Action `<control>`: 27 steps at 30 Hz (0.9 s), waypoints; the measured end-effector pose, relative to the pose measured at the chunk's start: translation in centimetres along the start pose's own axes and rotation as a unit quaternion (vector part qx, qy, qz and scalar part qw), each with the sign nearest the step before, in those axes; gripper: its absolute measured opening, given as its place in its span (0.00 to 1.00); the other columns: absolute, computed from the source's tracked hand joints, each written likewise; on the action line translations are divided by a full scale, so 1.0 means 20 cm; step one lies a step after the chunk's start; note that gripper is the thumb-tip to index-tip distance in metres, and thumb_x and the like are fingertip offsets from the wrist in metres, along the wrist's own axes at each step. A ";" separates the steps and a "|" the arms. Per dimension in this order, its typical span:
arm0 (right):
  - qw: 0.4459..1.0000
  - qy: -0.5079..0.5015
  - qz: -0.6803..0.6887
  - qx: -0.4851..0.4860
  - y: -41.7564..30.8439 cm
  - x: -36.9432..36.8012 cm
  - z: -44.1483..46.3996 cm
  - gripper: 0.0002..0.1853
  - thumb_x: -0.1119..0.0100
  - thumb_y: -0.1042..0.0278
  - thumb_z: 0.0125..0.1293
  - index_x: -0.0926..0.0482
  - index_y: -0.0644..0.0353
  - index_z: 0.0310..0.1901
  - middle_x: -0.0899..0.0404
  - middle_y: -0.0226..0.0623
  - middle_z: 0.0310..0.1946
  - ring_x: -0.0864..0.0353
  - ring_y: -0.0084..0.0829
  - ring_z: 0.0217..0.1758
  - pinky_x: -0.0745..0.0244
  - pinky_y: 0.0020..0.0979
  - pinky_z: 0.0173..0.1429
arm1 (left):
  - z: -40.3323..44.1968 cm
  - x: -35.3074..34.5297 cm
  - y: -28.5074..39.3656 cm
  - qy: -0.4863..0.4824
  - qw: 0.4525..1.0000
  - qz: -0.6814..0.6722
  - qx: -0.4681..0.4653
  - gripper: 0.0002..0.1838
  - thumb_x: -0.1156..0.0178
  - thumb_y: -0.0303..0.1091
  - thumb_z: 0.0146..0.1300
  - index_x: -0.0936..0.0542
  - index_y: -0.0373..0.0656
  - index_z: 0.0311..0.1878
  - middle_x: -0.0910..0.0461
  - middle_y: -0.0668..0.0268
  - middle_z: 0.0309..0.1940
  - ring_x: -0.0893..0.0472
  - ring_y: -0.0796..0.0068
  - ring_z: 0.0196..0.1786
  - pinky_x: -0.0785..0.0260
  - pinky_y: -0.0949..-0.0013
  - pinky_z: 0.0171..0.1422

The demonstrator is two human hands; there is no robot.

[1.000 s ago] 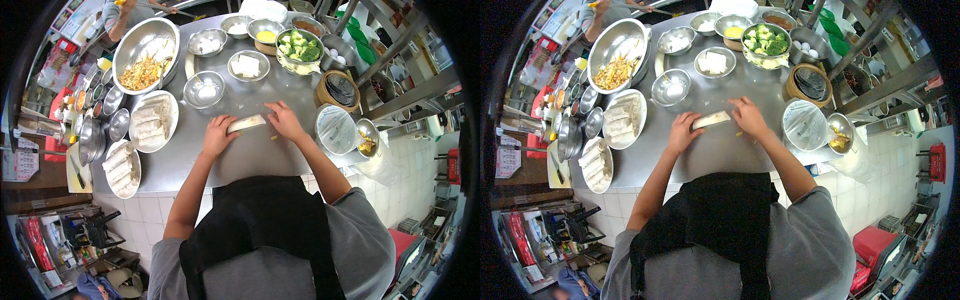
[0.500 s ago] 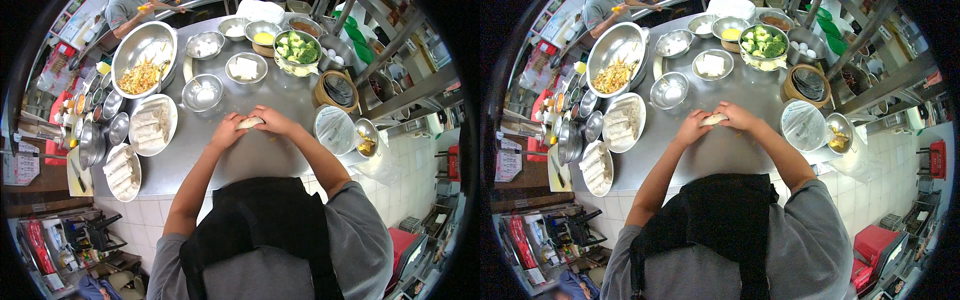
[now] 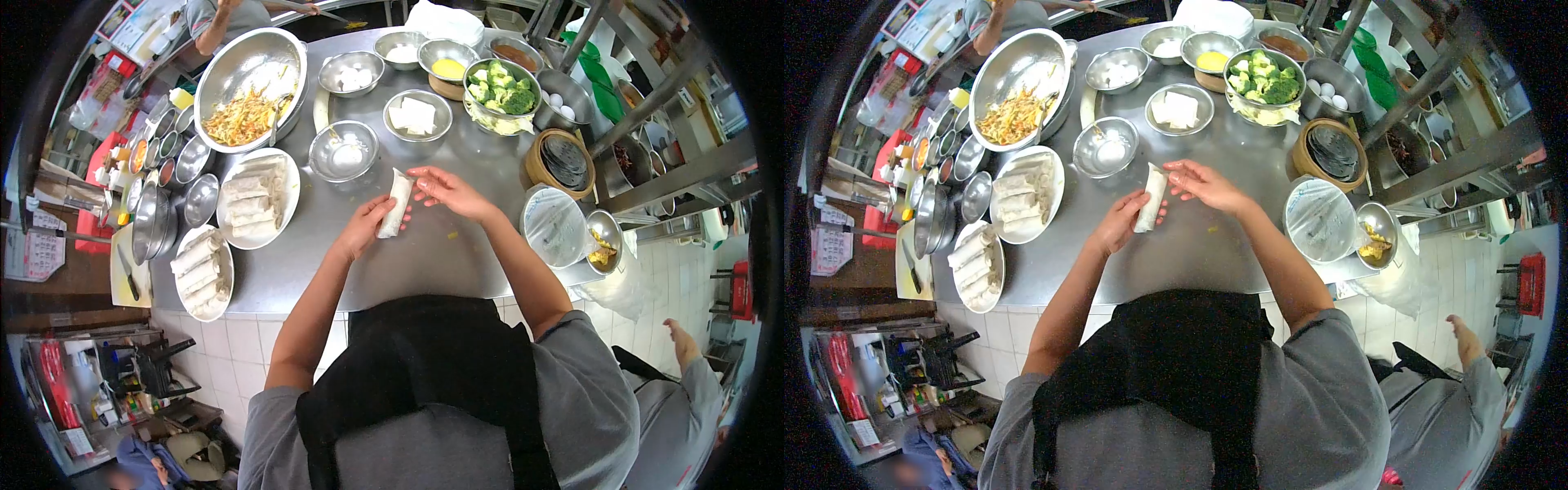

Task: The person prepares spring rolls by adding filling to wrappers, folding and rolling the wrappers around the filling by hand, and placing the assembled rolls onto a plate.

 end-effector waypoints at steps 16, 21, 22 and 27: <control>0.998 0.012 0.011 0.059 -0.12 -0.23 0.08 0.28 0.36 0.63 0.72 0.31 0.53 0.70 0.24 0.37 0.58 0.24 0.25 0.55 0.26 0.29 0.58 | -0.23 0.02 -0.04 0.065 0.996 -0.061 0.000 0.23 0.40 0.40 0.74 0.30 0.36 0.65 0.19 0.60 0.51 0.16 0.70 0.52 0.23 0.67 0.61; 0.999 0.028 -0.003 0.038 -0.10 -0.18 0.03 0.26 0.38 0.63 0.73 0.30 0.53 0.70 0.22 0.34 0.57 0.23 0.23 0.54 0.26 0.28 0.56 | -0.44 0.23 -0.05 0.136 0.983 -0.087 -0.083 0.25 0.39 0.42 0.74 0.29 0.38 0.67 0.18 0.62 0.50 0.17 0.71 0.52 0.25 0.67 0.61; 0.999 0.031 -0.015 0.033 -0.10 -0.16 0.01 0.26 0.38 0.64 0.73 0.30 0.53 0.70 0.22 0.33 0.57 0.23 0.23 0.54 0.26 0.28 0.56 | -0.51 0.30 -0.01 0.158 0.981 -0.050 -0.105 0.26 0.39 0.42 0.73 0.29 0.38 0.67 0.17 0.63 0.50 0.17 0.72 0.52 0.26 0.67 0.62; 0.998 0.053 -0.039 0.025 -0.01 -0.04 -0.05 0.22 0.40 0.65 0.73 0.26 0.54 0.67 0.20 0.31 0.54 0.23 0.21 0.52 0.28 0.25 0.55 | -0.90 0.75 0.36 0.250 0.933 0.227 -0.126 0.24 0.29 0.29 0.62 0.22 0.44 0.62 0.17 0.71 0.46 0.21 0.83 0.44 0.28 0.75 0.50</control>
Point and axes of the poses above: each hand's wrist, its own z-axis towards the middle knuckle, its own x-axis out of the back of the hand, y = z × x, the point moved 3 cm from there along z, towards the middle knuckle
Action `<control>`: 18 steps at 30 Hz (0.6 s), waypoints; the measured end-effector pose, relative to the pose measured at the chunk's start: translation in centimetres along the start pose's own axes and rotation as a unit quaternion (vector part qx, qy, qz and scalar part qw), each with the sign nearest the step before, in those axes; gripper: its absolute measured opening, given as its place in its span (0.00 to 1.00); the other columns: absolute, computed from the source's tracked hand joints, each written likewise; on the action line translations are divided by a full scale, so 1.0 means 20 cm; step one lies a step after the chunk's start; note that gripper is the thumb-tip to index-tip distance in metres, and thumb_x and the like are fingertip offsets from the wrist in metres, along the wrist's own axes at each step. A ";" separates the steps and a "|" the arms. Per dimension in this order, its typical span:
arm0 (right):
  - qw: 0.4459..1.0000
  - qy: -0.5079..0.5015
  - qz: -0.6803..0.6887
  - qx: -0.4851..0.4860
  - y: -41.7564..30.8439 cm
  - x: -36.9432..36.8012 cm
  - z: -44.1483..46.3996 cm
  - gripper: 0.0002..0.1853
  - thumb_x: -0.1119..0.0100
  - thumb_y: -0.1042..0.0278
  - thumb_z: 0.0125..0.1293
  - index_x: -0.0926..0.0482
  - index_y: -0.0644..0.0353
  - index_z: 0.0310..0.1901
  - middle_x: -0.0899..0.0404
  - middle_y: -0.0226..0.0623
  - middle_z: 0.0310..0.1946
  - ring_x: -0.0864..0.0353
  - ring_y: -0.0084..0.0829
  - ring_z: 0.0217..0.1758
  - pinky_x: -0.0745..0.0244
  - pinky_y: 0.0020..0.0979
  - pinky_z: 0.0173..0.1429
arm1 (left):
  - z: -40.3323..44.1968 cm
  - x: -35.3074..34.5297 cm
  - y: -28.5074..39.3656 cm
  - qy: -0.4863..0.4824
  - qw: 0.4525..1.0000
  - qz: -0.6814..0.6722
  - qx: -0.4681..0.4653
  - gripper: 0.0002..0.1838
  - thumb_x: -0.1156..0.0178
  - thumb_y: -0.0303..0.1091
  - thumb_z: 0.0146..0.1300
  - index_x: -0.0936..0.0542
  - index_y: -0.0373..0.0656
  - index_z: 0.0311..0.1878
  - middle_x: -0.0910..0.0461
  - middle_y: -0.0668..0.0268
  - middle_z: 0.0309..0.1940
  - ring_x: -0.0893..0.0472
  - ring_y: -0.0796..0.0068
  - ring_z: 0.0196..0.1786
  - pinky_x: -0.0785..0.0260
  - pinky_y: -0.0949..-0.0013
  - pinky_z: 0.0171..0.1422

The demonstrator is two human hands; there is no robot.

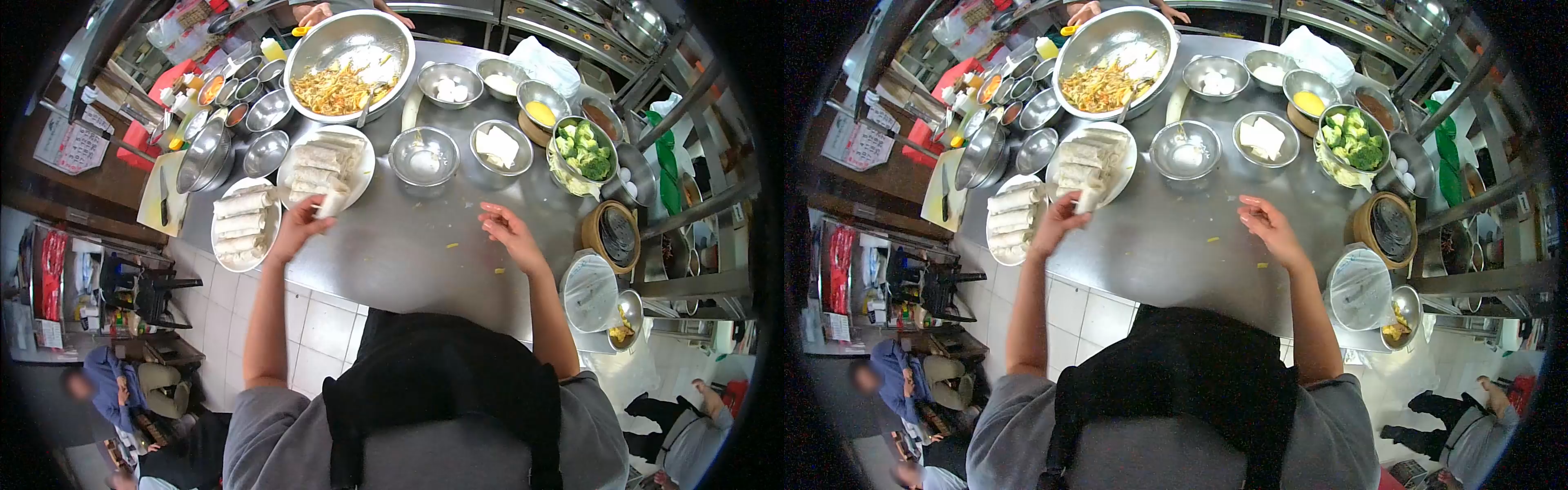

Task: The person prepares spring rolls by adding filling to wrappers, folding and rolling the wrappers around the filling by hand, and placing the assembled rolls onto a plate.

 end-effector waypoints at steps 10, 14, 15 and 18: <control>0.999 0.037 0.003 -0.028 0.04 0.03 -0.04 0.21 0.41 0.65 0.74 0.24 0.54 0.66 0.19 0.29 0.53 0.23 0.20 0.53 0.29 0.24 0.56 | 0.27 0.40 0.23 -0.078 0.956 0.283 0.029 0.27 0.30 0.19 0.55 0.21 0.38 0.61 0.18 0.64 0.56 0.20 0.72 0.59 0.28 0.69 0.65; 0.999 0.043 -0.001 -0.021 0.04 0.02 -0.06 0.22 0.40 0.62 0.73 0.24 0.55 0.66 0.20 0.30 0.52 0.24 0.20 0.51 0.28 0.26 0.56 | 0.41 0.42 0.25 -0.037 0.932 0.353 -0.079 0.30 0.29 0.19 0.52 0.20 0.41 0.61 0.16 0.65 0.53 0.19 0.71 0.57 0.29 0.68 0.65; 0.999 0.047 -0.006 -0.022 0.04 0.02 -0.07 0.22 0.40 0.62 0.73 0.24 0.55 0.66 0.19 0.30 0.52 0.24 0.20 0.50 0.28 0.26 0.55 | 0.44 0.42 0.27 -0.028 0.924 0.369 -0.099 0.30 0.28 0.19 0.51 0.20 0.42 0.61 0.16 0.65 0.52 0.19 0.72 0.57 0.29 0.69 0.65; 0.998 0.061 -0.002 -0.023 0.04 0.04 -0.09 0.21 0.39 0.64 0.72 0.24 0.55 0.66 0.19 0.31 0.52 0.23 0.21 0.51 0.28 0.25 0.55 | 0.47 0.40 0.26 -0.006 0.931 0.348 -0.107 0.31 0.28 0.19 0.48 0.19 0.44 0.59 0.15 0.66 0.50 0.18 0.72 0.56 0.28 0.68 0.64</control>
Point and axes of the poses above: each hand's wrist, its own z-axis towards the middle knuckle, its own x-axis out of the back of the hand, y = z × x, the point moved 3 cm from there along z, towards the middle knuckle
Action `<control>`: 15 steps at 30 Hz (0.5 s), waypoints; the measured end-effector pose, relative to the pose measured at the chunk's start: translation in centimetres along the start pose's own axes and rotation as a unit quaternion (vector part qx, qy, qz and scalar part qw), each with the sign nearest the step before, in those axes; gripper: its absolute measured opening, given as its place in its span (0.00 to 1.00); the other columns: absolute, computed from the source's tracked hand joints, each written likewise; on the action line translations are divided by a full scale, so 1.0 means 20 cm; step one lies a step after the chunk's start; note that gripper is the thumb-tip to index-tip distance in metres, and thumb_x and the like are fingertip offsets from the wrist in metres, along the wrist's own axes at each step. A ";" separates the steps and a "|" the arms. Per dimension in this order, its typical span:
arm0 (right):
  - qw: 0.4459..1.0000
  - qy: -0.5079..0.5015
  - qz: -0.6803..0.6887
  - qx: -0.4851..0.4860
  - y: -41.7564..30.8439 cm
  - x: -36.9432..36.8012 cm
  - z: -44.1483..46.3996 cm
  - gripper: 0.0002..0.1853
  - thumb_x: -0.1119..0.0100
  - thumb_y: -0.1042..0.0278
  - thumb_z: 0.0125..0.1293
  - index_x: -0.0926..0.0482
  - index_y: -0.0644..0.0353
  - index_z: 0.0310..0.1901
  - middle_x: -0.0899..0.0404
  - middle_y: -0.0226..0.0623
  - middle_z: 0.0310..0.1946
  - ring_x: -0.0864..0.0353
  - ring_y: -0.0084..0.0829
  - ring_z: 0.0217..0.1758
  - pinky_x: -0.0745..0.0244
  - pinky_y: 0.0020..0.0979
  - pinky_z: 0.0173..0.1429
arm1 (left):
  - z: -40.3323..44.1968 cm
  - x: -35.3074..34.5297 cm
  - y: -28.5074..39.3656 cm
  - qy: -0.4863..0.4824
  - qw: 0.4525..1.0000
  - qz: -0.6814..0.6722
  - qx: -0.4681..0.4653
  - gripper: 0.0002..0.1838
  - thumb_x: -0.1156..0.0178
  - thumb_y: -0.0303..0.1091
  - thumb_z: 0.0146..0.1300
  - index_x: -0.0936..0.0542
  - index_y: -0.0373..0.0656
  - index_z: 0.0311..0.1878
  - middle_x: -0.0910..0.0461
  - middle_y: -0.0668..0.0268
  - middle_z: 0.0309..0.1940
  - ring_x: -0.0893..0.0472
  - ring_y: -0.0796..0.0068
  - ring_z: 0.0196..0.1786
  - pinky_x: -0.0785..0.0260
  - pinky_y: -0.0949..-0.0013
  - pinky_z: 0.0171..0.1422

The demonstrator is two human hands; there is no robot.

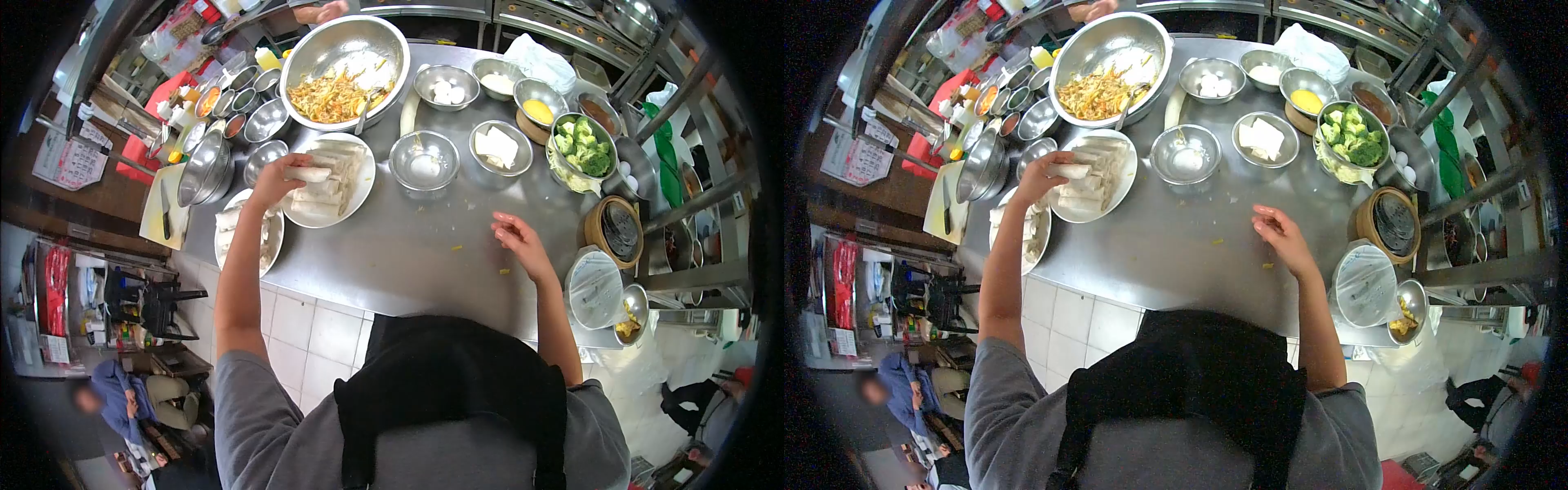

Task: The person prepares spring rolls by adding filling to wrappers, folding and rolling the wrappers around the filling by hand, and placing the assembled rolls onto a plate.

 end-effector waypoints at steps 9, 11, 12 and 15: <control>1.000 0.016 0.003 -0.005 0.03 0.03 -0.01 0.20 0.37 0.66 0.72 0.23 0.55 0.64 0.19 0.31 0.50 0.23 0.20 0.49 0.28 0.23 0.53 | 0.04 -0.04 -0.06 -0.017 1.000 0.008 -0.017 0.29 0.26 0.19 0.45 0.18 0.44 0.54 0.14 0.68 0.49 0.17 0.71 0.54 0.29 0.66 0.64; 1.000 0.010 0.007 -0.006 0.04 0.01 0.00 0.20 0.37 0.66 0.72 0.23 0.55 0.64 0.19 0.30 0.49 0.24 0.20 0.49 0.28 0.23 0.54 | 0.04 -0.04 -0.05 -0.008 0.998 0.048 -0.030 0.27 0.26 0.20 0.44 0.17 0.44 0.52 0.14 0.67 0.49 0.18 0.69 0.55 0.30 0.64 0.65; 1.000 0.007 0.010 -0.006 0.04 0.00 0.00 0.20 0.37 0.66 0.71 0.23 0.55 0.64 0.19 0.30 0.49 0.24 0.20 0.50 0.28 0.24 0.54 | 0.03 -0.05 -0.05 0.000 0.997 0.073 -0.038 0.27 0.25 0.20 0.43 0.17 0.45 0.51 0.14 0.67 0.49 0.18 0.67 0.55 0.30 0.63 0.66; 1.000 0.004 0.008 -0.008 0.03 -0.02 0.00 0.20 0.37 0.67 0.71 0.23 0.56 0.64 0.19 0.30 0.49 0.24 0.20 0.49 0.28 0.24 0.54 | 0.02 -0.05 -0.05 0.025 0.992 0.115 -0.051 0.26 0.24 0.23 0.42 0.16 0.46 0.49 0.15 0.66 0.49 0.20 0.62 0.57 0.32 0.59 0.67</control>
Point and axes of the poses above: each hand's wrist, its own z-axis towards the middle knuckle, its own x-axis out of the back of the hand, y = z × x, the point moved 3 cm from there along z, towards the middle knuckle
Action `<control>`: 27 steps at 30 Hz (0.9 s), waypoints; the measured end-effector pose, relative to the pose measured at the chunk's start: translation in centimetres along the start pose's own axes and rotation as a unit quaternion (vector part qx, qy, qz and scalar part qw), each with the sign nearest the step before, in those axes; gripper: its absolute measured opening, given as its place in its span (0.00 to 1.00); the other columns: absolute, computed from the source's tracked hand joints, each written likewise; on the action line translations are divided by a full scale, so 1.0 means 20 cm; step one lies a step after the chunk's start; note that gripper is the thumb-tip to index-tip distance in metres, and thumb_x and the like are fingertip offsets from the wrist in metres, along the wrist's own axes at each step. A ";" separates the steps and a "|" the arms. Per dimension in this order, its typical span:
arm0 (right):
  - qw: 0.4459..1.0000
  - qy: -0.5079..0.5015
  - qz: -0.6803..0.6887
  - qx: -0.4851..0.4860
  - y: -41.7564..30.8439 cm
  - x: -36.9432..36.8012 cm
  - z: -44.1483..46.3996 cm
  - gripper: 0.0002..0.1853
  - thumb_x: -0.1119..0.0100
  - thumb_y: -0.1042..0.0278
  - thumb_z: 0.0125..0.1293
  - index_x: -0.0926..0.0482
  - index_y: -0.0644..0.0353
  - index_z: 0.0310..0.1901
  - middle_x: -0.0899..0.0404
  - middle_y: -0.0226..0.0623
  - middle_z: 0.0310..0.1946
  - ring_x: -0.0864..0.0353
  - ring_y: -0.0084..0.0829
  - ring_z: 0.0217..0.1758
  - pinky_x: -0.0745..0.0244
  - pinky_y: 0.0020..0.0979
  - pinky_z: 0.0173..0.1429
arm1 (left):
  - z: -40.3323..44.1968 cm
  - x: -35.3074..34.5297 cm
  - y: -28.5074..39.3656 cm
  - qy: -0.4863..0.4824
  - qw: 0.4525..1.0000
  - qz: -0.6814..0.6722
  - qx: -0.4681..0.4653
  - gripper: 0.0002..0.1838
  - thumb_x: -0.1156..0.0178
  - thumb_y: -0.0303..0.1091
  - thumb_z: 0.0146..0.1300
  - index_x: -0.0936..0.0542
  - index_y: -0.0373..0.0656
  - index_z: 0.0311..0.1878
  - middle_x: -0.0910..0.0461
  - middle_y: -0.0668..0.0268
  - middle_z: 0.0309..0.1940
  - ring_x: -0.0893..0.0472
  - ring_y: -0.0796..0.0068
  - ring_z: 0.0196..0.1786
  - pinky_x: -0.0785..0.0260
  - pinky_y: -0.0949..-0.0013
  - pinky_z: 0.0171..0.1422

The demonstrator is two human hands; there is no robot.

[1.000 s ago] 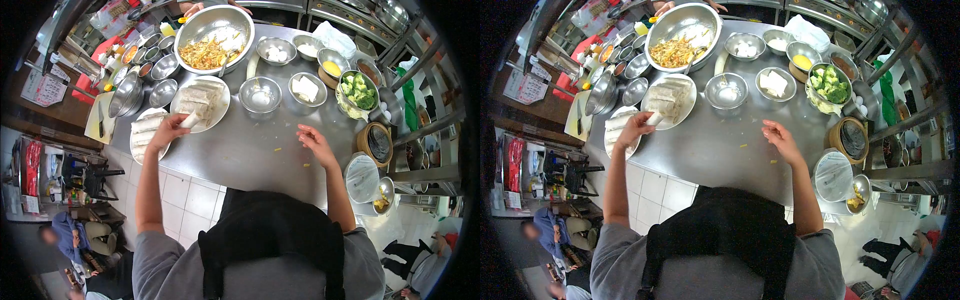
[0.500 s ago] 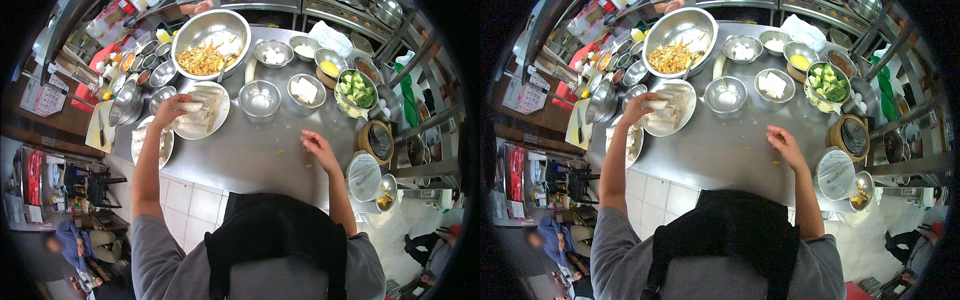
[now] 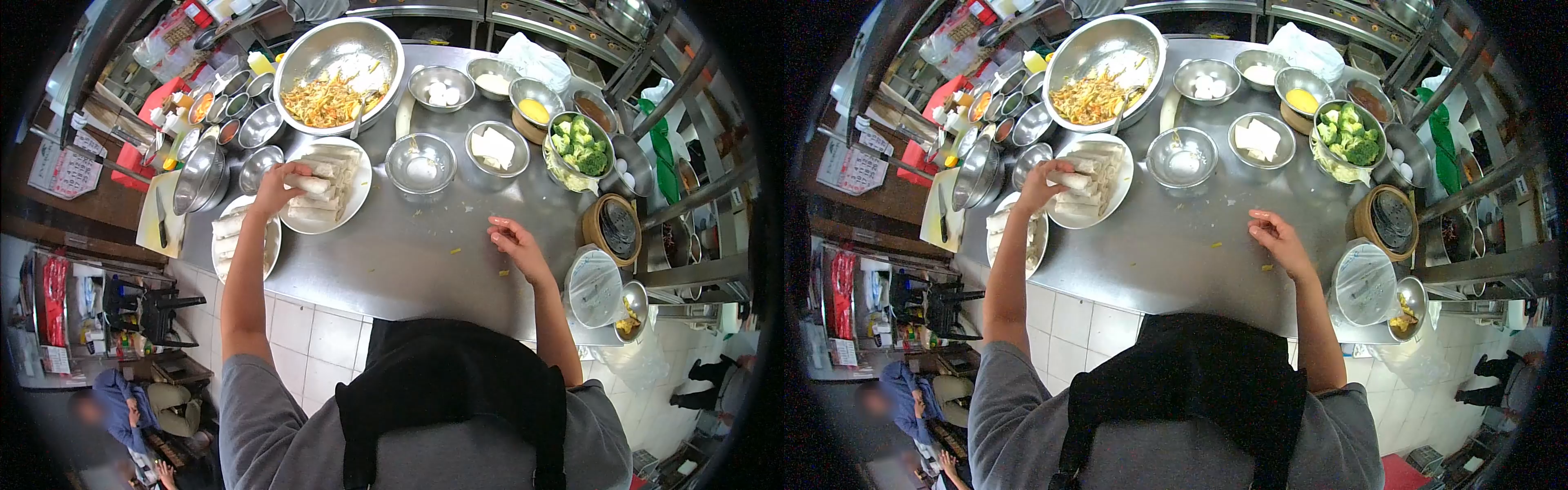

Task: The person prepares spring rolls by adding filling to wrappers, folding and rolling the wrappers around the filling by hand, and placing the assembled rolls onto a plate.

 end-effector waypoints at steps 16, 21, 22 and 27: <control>0.999 -0.023 -0.019 0.018 -0.01 -0.03 -0.01 0.21 0.40 0.64 0.73 0.24 0.56 0.66 0.20 0.30 0.52 0.24 0.20 0.52 0.29 0.24 0.56 | -0.10 -0.05 -0.10 0.130 0.977 -0.123 0.116 0.39 0.23 0.44 0.54 0.27 0.46 0.68 0.30 0.53 0.65 0.26 0.52 0.64 0.33 0.54 0.69; 0.999 -0.018 -0.037 0.005 0.01 -0.03 -0.04 0.21 0.40 0.65 0.74 0.24 0.56 0.65 0.20 0.31 0.51 0.24 0.20 0.52 0.28 0.25 0.57 | -0.21 -0.07 0.11 0.322 0.946 0.028 0.020 0.32 0.29 0.38 0.61 0.28 0.41 0.67 0.32 0.48 0.67 0.33 0.47 0.70 0.40 0.51 0.75; 0.999 -0.019 -0.038 0.008 0.03 -0.03 -0.04 0.20 0.40 0.65 0.74 0.24 0.57 0.65 0.20 0.31 0.51 0.23 0.20 0.53 0.28 0.25 0.57 | -0.26 -0.09 0.25 0.347 0.937 0.032 0.023 0.30 0.30 0.36 0.63 0.28 0.41 0.66 0.31 0.48 0.67 0.33 0.46 0.70 0.41 0.51 0.75; 0.999 -0.028 -0.023 0.008 0.09 -0.05 -0.09 0.20 0.41 0.66 0.74 0.24 0.57 0.65 0.19 0.31 0.51 0.23 0.21 0.53 0.28 0.26 0.59 | -0.56 -0.55 0.74 0.290 0.956 -0.025 0.027 0.27 0.33 0.29 0.61 0.25 0.40 0.64 0.28 0.52 0.67 0.33 0.48 0.72 0.44 0.51 0.77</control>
Point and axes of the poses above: each hand's wrist, its own z-axis towards the middle knuckle, its own x-axis out of the back of the hand, y = z × x, the point moved 3 cm from there along z, towards the middle knuckle
